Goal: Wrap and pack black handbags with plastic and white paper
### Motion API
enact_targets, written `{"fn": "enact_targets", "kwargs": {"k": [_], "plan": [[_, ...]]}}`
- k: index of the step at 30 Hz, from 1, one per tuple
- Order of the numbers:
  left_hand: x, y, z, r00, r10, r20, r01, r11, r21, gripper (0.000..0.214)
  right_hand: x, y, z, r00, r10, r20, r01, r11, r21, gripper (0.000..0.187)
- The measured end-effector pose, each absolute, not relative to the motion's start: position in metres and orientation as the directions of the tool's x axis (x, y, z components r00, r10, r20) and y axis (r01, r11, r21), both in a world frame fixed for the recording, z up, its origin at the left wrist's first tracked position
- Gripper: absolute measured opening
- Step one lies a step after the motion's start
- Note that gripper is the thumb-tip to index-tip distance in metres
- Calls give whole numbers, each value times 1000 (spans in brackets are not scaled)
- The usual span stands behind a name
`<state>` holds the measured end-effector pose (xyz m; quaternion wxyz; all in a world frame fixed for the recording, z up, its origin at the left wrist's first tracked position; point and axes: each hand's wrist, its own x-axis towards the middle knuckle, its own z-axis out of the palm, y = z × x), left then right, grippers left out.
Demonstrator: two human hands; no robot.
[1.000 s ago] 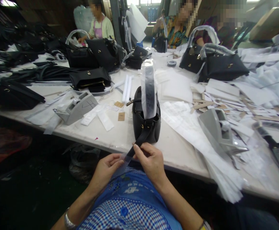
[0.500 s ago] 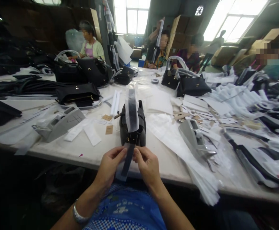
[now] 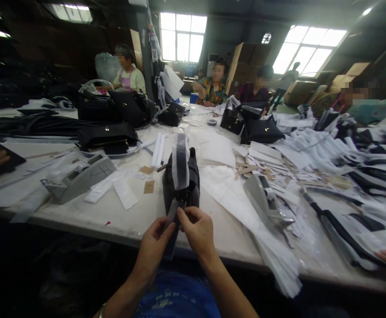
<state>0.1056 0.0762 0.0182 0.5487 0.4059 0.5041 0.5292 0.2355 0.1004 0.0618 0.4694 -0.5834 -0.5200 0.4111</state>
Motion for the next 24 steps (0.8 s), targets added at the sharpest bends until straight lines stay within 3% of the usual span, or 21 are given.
{"fn": "enact_targets", "kwargs": {"k": [3, 8, 14, 16, 19, 21, 24], "plan": [[107, 72, 14, -161, 986, -29, -108, 12, 994, 31, 234, 101, 57, 131, 991, 12, 205, -15, -979, 37], [102, 70, 21, -165, 929, 333, 180, -303, 936, 19, 233, 104, 50, 105, 994, -11, 94, -21, -995, 39], [85, 71, 18, 88, 687, 721, 504, -655, 563, 39, 233, 98, 54, -1, 991, -132, -170, -130, -977, 49], [78, 75, 18, 187, 622, 761, 572, -698, 430, 44, 233, 96, 59, -42, 994, -100, -125, -104, -987, 51], [71, 78, 18, 298, 552, 779, 605, -740, 293, 54, 234, 93, 64, -35, 999, -22, 79, -19, -997, 44], [68, 76, 16, 353, 521, 777, 586, -771, 250, 60, 233, 93, 63, -22, 1000, 1, 161, 4, -987, 43], [65, 64, 12, 399, 529, 749, 544, -794, 271, 62, 234, 94, 60, -38, 999, -13, 128, -8, -992, 44]]}}
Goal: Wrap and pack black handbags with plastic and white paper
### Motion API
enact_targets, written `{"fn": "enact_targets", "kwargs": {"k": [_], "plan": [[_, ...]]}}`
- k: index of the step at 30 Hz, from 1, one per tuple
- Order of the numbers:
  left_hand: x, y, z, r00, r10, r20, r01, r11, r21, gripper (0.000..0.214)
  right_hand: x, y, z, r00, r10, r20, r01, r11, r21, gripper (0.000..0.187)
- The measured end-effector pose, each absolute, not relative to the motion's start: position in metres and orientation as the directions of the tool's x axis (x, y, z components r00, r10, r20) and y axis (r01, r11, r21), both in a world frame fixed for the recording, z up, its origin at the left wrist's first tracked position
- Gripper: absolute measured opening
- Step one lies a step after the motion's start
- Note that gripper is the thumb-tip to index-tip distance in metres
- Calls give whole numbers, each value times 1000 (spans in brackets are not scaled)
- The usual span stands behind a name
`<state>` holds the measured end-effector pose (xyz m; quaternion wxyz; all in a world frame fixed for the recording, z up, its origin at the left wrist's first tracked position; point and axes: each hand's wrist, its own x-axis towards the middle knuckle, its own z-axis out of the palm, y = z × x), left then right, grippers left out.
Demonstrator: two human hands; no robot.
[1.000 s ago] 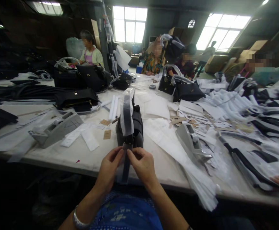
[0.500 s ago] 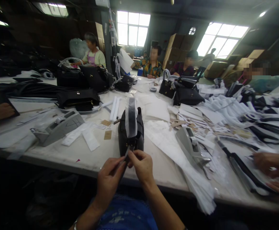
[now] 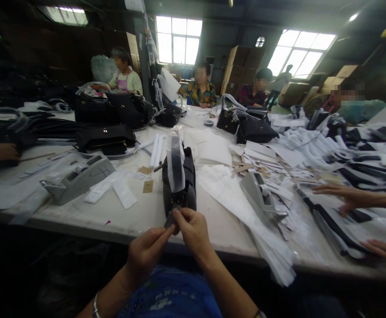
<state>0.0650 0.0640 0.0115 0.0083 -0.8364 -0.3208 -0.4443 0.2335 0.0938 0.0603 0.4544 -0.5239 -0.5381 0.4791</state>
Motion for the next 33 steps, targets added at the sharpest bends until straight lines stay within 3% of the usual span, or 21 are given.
{"fn": "enact_targets", "kwargs": {"k": [3, 6, 9, 11, 13, 15, 19, 22, 24, 26, 28, 30, 33], "plan": [[59, 48, 12, 437, 577, 690, 440, -806, 396, 53, 236, 96, 59, -38, 998, -52, 44, -50, -998, 42], [56, 45, 25, 195, 754, 627, 471, -633, 615, 33, 238, 99, 59, -32, 999, -28, 35, -27, -999, 41], [65, 58, 41, -75, 943, 325, 375, -275, 885, 17, 237, 101, 57, -33, 999, 5, 43, 6, -999, 39], [76, 69, 45, -15, 998, 66, 146, -63, 987, 23, 234, 101, 55, -25, 1000, 14, 40, 15, -999, 37], [88, 75, 44, 74, 993, -92, -62, 96, 993, 31, 230, 100, 54, -4, 999, 40, 72, 40, -997, 35], [97, 75, 38, 73, 984, -163, -151, 172, 973, 37, 229, 99, 56, 1, 995, 96, 170, 94, -981, 36], [102, 67, 27, -23, 983, -180, -124, 176, 977, 44, 262, 95, 68, 2, 965, 264, 400, 241, -884, 30], [100, 67, 23, -103, 984, -142, -70, 136, 988, 48, 328, 95, 76, 229, 876, 425, 564, 236, -791, 24], [100, 68, 23, -130, 984, -118, -26, 116, 993, 51, 383, 96, 78, 386, 779, 495, 688, 114, -717, 26], [101, 68, 24, -136, 983, -121, -4, 122, 993, 54, 436, 98, 75, 524, 720, 456, 720, -89, -688, 27], [102, 68, 26, -140, 980, -144, -6, 144, 990, 57, 477, 102, 67, 635, 704, 318, 634, -241, -734, 21], [103, 67, 27, -146, 976, -164, -13, 164, 986, 60, 502, 106, 59, 668, 719, 189, 541, -295, -788, 21], [104, 66, 26, -144, 973, -182, -25, 180, 983, 61, 514, 109, 53, 652, 750, 112, 450, -263, -854, 36]]}}
